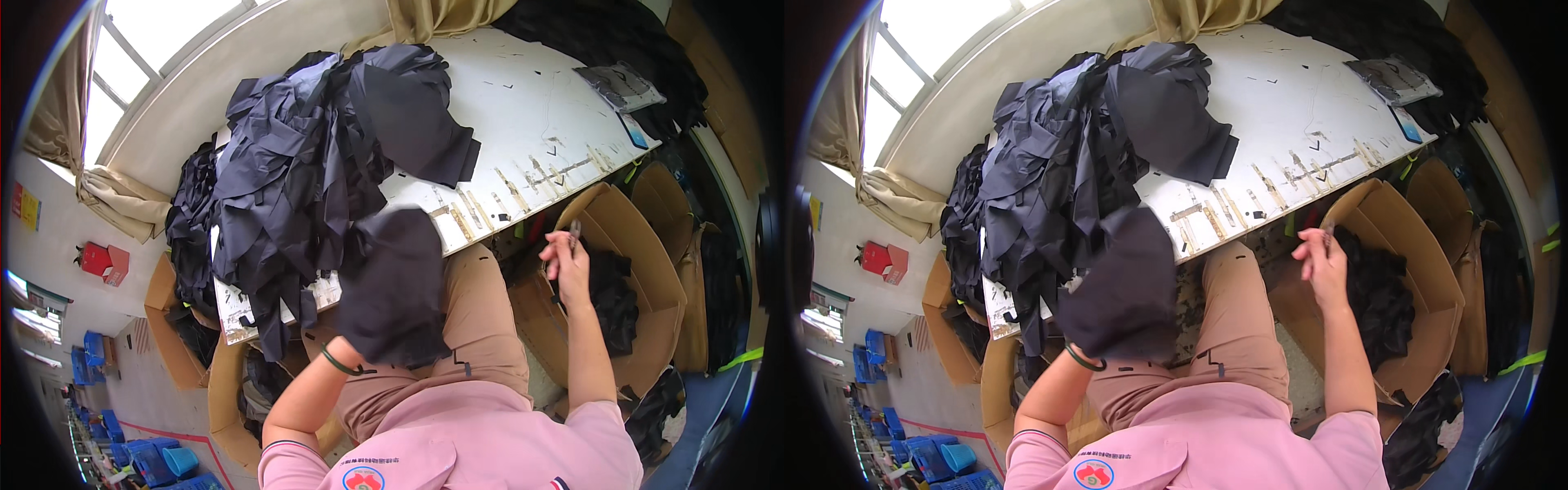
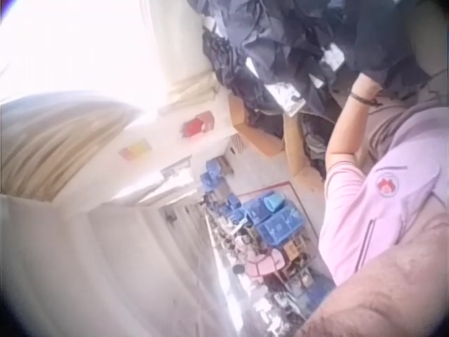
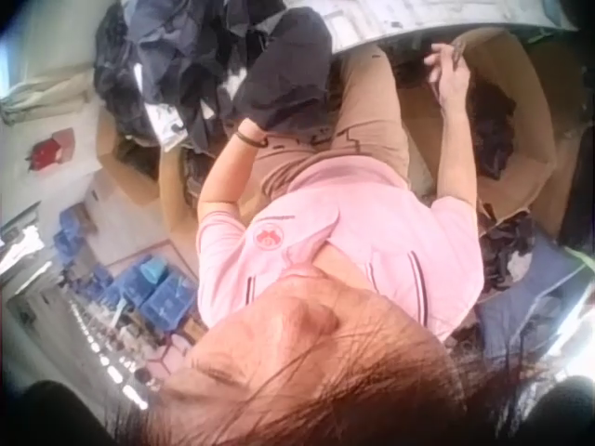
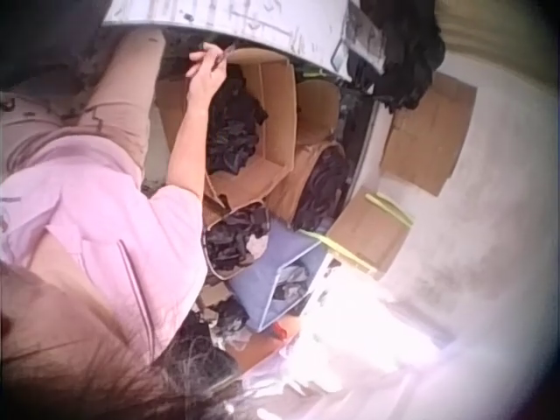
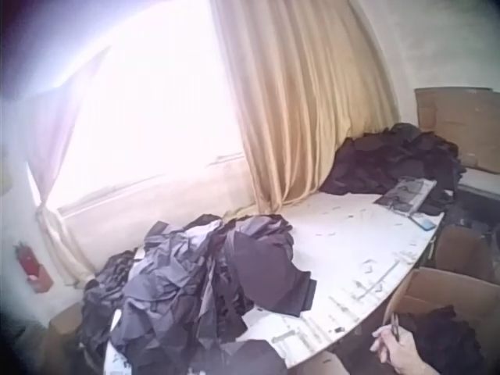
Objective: Trimming excess material from black fabric pieces using scissors.
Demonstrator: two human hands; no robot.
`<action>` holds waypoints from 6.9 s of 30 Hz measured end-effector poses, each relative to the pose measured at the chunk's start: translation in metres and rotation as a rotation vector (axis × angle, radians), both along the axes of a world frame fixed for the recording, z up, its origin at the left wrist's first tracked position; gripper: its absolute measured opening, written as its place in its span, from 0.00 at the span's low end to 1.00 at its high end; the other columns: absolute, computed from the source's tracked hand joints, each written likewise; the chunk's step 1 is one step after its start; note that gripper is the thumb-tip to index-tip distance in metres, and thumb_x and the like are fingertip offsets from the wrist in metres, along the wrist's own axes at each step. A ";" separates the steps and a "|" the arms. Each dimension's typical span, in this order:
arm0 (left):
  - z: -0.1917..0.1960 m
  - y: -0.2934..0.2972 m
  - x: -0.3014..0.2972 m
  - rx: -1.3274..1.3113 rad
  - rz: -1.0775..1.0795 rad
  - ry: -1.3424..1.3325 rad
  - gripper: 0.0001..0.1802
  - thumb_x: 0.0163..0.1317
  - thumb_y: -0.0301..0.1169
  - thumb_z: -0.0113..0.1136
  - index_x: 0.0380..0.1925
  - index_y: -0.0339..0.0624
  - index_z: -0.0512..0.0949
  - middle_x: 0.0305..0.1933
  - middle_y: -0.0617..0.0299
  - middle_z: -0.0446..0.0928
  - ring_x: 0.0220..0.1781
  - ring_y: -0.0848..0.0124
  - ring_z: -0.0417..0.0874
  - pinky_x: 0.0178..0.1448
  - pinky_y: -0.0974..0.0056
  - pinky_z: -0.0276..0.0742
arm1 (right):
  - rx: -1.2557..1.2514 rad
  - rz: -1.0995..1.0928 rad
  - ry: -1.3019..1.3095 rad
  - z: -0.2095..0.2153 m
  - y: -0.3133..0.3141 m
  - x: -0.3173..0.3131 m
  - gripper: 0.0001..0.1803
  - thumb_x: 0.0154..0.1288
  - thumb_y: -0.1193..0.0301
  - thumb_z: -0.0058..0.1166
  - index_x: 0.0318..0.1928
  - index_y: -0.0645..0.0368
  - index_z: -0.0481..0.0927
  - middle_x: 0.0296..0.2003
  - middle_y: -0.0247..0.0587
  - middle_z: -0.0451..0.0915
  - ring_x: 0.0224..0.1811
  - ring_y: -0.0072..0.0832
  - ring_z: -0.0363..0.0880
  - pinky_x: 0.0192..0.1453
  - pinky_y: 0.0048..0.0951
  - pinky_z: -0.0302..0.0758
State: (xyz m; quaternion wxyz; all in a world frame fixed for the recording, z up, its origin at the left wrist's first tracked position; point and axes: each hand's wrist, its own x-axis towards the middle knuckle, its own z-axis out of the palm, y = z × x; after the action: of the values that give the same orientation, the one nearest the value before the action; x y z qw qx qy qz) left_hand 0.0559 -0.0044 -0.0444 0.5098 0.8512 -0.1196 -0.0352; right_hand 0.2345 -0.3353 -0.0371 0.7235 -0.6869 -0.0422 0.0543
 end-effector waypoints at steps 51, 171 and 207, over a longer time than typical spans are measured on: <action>0.121 -0.004 -0.109 -0.083 0.830 -0.554 0.17 0.49 0.33 0.72 0.33 0.32 0.79 0.45 0.52 0.76 0.46 0.60 0.77 0.52 0.61 0.70 | 0.123 0.819 -0.329 0.094 0.158 -0.137 0.15 0.61 0.79 0.60 0.49 0.64 0.77 0.35 0.38 0.81 0.34 0.19 0.78 0.42 0.22 0.75; 0.068 -0.030 -0.060 -0.824 0.522 -0.066 0.07 0.55 0.13 0.60 0.32 0.35 0.78 0.39 0.63 0.75 0.42 0.76 0.75 0.48 0.73 0.70 | 0.224 0.911 0.286 0.082 0.156 -0.107 0.05 0.63 0.73 0.60 0.39 0.56 0.80 0.27 0.23 0.73 0.20 0.07 0.61 0.22 0.15 0.56; 0.046 -0.039 -0.054 -0.793 0.714 -0.446 0.10 0.53 0.10 0.59 0.30 0.36 0.74 0.41 0.55 0.78 0.44 0.69 0.78 0.52 0.68 0.72 | 0.052 0.957 0.370 0.057 0.137 -0.145 0.15 0.69 0.58 0.56 0.37 0.58 0.73 0.27 0.25 0.69 0.28 0.12 0.66 0.31 0.17 0.67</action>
State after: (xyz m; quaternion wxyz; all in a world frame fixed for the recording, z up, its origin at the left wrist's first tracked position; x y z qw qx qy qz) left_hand 0.0017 -0.0434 0.0013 0.7327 0.5695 0.0662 0.3668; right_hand 0.0898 -0.1982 0.0200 0.6297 -0.5514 -0.2246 0.4990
